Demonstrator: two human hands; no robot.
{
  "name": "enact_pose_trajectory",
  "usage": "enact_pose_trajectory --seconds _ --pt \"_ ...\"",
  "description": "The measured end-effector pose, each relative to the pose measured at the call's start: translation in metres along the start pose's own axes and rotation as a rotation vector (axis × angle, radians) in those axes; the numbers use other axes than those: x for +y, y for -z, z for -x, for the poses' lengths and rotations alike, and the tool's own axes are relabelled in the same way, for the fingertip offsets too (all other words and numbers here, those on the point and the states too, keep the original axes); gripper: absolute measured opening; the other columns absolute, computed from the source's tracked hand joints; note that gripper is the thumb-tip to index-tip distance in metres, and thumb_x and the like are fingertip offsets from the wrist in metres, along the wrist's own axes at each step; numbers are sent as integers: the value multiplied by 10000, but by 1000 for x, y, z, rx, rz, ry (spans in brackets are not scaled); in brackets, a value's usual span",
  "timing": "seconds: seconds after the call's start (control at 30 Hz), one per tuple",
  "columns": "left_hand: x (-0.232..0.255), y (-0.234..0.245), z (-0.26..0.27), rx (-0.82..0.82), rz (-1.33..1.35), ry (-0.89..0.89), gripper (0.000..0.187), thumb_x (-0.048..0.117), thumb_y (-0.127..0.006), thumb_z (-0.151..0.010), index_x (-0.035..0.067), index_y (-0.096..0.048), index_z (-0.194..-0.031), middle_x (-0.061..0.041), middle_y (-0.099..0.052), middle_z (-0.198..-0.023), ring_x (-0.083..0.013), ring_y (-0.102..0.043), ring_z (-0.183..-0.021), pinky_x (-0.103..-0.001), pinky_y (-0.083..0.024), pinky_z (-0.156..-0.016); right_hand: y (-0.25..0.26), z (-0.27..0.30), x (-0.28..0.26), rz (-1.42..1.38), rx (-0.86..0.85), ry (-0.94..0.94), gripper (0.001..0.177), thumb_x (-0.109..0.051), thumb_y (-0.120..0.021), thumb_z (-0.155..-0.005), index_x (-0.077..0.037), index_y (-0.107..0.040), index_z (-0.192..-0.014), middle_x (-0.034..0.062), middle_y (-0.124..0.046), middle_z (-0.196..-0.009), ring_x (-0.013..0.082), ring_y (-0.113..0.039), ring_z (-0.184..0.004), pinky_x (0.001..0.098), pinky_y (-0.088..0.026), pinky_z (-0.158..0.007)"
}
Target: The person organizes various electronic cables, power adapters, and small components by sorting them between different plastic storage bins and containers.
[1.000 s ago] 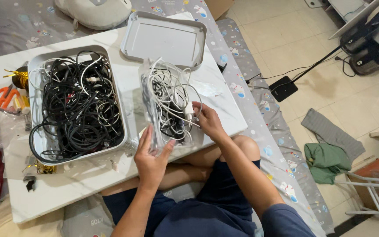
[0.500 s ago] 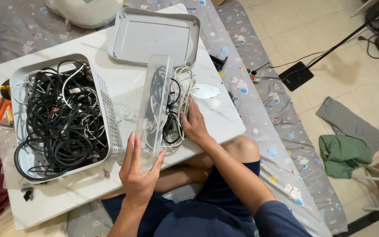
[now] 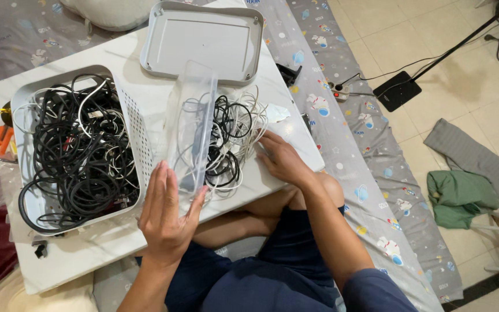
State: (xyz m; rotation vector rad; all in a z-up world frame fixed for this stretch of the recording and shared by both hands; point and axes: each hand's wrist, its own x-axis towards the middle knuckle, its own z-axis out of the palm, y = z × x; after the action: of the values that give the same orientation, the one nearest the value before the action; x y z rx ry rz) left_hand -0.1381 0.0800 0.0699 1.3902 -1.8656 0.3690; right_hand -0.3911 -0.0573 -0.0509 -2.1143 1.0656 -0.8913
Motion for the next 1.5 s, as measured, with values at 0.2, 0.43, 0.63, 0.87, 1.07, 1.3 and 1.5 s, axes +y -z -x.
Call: enact_pose_trajectory --seconds 0.2,0.43,0.63,0.87,1.07,1.3,1.5 --pt "12 13 -16 39 55 -30 773 93 -913 -840 -75 -466 -1448 -311 -594 -1381 -476 -618 -1289 -497 -530 -1101 -10 22 5 -181 308 -236 312 10 -646 -921 -7 -653 -1233 161 -727 -1243 279 -710 -1166 345 -552 -1012" --pt "22 42 -28 103 -19 -48 839 73 -932 -886 -35 -402 -1527 -301 -594 -1402 -463 -620 -1312 -492 -534 -1120 -22 19 21 -531 551 -307 265 44 -607 -955 25 -545 -1212 139 -673 -1223 212 -698 -1135 319 -590 -932" --pt "23 63 -14 226 76 62 918 55 -935 -887 47 -350 -1595 -274 -555 -1497 -404 -600 -1350 -444 -524 -1123 -29 22 29 -472 533 -289 248 44 -635 -960 35 -565 -1197 138 -694 -1209 202 -712 -1116 297 -607 -927" --pt "22 55 19 549 779 350 645 23 -783 -1037 35 -398 -1554 -249 -419 -1615 -352 -480 -1453 -474 -469 -1256 -25 33 22 -588 643 -264 222 -42 -658 -1011 26 -577 -1206 152 -692 -1199 173 -680 -963 276 -579 -766" --pt "40 -6 50 595 1198 615 365 58 -730 -1009 -7 -529 -1306 -186 -512 -1495 -280 -520 -1427 -498 -460 -1245 -1 65 -49 -998 316 -6 486 -205 -505 -1074 -29 -332 -1493 241 -595 -1367 234 -695 -945 306 -606 -706" --pt "69 -54 67 53 1205 566 574 124 -794 -888 -9 -469 -1341 -176 -502 -1436 -286 -510 -1376 -478 -402 -1190 43 91 -64 -849 372 -414 664 -166 -527 -982 -69 -219 -1563 261 -601 -1354 330 -730 -968 418 -624 -640" --pt "37 -85 3 -86 547 110 312 243 -839 -902 77 -677 -1111 -145 -612 -1351 -309 -561 -1361 -497 -418 -1224 119 93 -14 -687 540 -496 506 -95 -559 -1010 11 -431 -1488 229 -632 -1330 338 -729 -1030 447 -652 -733"
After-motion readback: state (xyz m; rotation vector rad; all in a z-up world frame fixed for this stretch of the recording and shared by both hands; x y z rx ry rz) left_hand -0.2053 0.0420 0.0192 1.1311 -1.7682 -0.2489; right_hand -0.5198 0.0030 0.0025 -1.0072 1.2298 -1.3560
